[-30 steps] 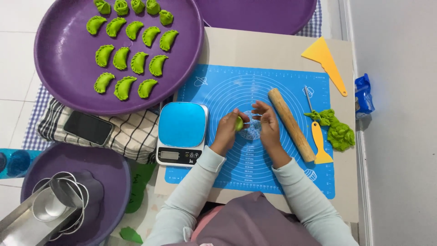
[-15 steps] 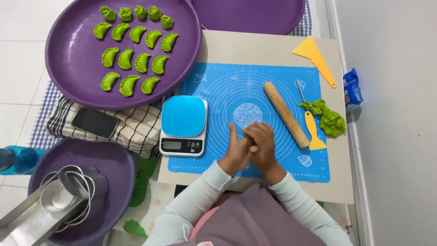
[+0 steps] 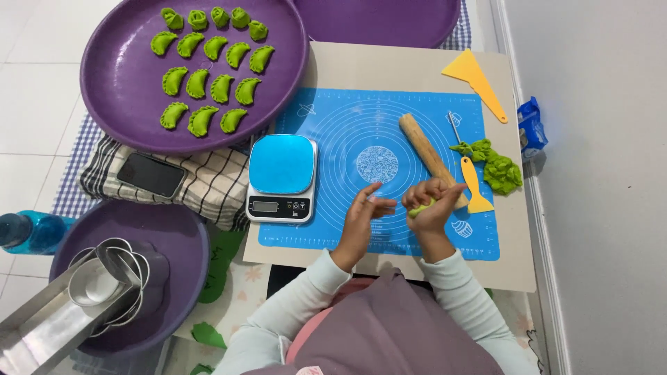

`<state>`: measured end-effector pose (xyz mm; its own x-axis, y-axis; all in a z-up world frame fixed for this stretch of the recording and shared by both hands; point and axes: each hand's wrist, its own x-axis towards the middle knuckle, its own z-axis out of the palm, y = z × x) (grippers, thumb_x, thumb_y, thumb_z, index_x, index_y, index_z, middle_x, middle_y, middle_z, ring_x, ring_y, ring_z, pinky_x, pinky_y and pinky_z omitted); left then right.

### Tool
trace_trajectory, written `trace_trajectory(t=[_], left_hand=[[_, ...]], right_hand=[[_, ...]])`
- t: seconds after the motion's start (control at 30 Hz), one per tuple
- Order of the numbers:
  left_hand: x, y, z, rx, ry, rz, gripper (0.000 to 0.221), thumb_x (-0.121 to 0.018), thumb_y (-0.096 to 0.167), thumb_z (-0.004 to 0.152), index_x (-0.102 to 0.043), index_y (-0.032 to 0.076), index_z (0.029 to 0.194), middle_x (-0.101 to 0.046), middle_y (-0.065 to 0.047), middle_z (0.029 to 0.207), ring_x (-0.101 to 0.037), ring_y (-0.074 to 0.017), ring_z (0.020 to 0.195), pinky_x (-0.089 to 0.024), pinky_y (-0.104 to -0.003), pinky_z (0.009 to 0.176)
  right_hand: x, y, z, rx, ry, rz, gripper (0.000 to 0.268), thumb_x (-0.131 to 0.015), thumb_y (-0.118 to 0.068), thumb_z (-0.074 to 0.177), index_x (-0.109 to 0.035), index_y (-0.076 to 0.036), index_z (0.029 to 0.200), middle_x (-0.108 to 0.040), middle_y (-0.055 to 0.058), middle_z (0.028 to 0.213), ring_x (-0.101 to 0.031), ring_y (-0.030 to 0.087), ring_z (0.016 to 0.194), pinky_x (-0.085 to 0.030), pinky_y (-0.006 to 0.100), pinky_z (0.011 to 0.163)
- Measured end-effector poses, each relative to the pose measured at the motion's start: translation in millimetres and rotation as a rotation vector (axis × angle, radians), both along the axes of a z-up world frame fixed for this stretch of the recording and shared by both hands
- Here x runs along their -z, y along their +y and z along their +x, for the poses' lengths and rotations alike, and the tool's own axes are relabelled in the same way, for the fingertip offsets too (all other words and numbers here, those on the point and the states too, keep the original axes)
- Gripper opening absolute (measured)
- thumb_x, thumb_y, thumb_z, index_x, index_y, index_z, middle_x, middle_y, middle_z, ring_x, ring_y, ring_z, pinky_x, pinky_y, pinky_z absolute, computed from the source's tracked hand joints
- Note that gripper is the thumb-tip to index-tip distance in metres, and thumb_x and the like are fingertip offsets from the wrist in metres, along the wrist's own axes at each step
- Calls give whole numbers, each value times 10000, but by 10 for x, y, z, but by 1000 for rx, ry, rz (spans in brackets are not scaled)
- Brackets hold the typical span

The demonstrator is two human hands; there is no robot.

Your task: Pinching and folding the edges of green dough pieces to create a decorative pattern and seal.

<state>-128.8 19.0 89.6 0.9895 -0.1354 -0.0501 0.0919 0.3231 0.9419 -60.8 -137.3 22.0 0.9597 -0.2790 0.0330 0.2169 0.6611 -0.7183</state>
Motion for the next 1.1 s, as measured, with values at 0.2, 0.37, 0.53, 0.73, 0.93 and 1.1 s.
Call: trace_trajectory(t=[0.2, 0.37, 0.53, 0.73, 0.93, 1.1], left_hand=[[-44, -22, 202, -266, -797, 734, 406, -384, 394, 1073, -603, 107, 1260, -556, -127, 1218, -516, -334, 1262, -331, -503, 1116], [391, 123, 425, -377, -991, 615, 397, -428, 395, 1070, -681, 147, 890, -588, -8, 724, -591, -239, 693, -503, -383, 743], [697, 277, 576, -441, -1048, 578, 614, -306, 606, 1030, -571, 249, 607, -453, 60, 564, -457, -199, 490, -414, -333, 522], [643, 147, 600, -256, -260, -227, 702, -249, 705, 1000, -377, 190, 540, -393, 10, 397, -439, -85, 339, -325, -215, 377], [414, -366, 295, -191, -144, -336, 518, -196, 650, 1027, -267, 170, 849, -304, -28, 741, -322, -130, 684, -241, -292, 626], [-11, -536, -51, -296, -229, -108, 901, -215, 755, 989, 53, 197, 1645, 81, -189, 1654, 120, -353, 1526, 61, -576, 1193]], right_hand=[[-473, 588, -458, -221, -56, -357, 902, -163, -909, 852, -393, -188, 1345, -540, 28, 1039, -566, 123, 879, -467, 233, 750], [-492, 607, -702, -431, -75, -146, 1123, -152, -956, 763, 81, -297, 1642, -298, 34, 1537, -380, 131, 1312, -291, 290, 1129], [-581, 709, -775, -578, -70, -39, 1158, -95, -1000, 697, 233, -374, 1615, -22, 115, 1747, -32, 301, 1588, -42, 456, 1265], [-434, 787, -680, -385, -245, -413, 1078, -511, -777, 902, -25, -192, 1666, -147, 205, 1700, -66, 377, 1584, -6, 533, 1252], [-731, 661, -621, -145, -264, -613, 975, -323, -776, 959, -246, -66, 1623, -308, 191, 1643, -182, 357, 1569, -74, 499, 1279], [-344, 569, -365, 84, -65, -322, 943, -167, -696, 1045, -593, -6, 563, -643, 294, 605, -669, 338, 528, -551, 362, 500]])
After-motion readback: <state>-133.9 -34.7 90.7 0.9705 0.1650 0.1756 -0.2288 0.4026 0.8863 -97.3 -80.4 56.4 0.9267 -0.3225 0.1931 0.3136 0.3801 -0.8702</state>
